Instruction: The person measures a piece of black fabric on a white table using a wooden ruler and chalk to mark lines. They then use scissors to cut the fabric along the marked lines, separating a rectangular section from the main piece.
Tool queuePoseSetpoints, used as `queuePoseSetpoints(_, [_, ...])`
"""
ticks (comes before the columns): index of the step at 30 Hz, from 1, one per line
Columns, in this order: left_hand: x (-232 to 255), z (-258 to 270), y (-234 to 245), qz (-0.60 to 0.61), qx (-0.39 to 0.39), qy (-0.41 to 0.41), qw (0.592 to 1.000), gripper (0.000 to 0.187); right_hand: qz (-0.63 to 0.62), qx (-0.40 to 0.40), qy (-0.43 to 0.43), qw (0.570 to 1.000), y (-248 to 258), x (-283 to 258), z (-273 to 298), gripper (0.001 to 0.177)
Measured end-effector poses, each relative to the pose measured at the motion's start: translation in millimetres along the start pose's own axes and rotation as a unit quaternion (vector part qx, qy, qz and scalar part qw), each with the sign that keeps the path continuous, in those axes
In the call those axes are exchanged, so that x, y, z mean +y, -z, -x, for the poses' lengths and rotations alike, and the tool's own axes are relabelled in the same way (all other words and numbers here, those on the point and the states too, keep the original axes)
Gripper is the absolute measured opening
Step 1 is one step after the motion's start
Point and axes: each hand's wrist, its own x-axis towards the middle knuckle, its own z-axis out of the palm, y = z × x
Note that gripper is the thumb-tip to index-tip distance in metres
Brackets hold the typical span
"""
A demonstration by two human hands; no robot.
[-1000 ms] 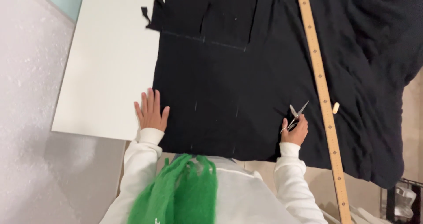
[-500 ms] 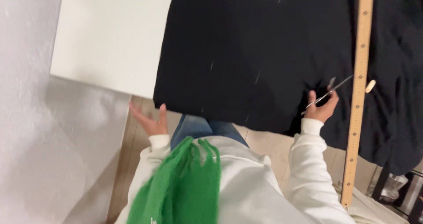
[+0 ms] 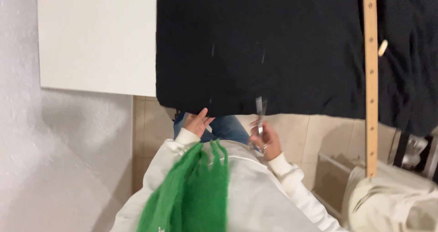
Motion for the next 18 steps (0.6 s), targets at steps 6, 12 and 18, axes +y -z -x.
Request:
queuePoseSetpoints(6, [34, 27, -33, -0.07, 0.021, 0.109, 0.991, 0.022, 0.041, -0.118, -0.134, 0.983, -66, 63, 58, 0.035])
queuePoseSetpoints(12, [29, 17, -23, -0.054, 0.053, 0.151, 0.986, 0.014, 0.016, -0.091, -0.185, 0.978, -126, 103, 80, 0.027])
queuePoseSetpoints(18, [31, 23, -22, -0.188, 0.091, 0.104, 0.972, 0.018, -0.03, -0.042, -0.096, 0.994, -147, 86, 66, 0.031])
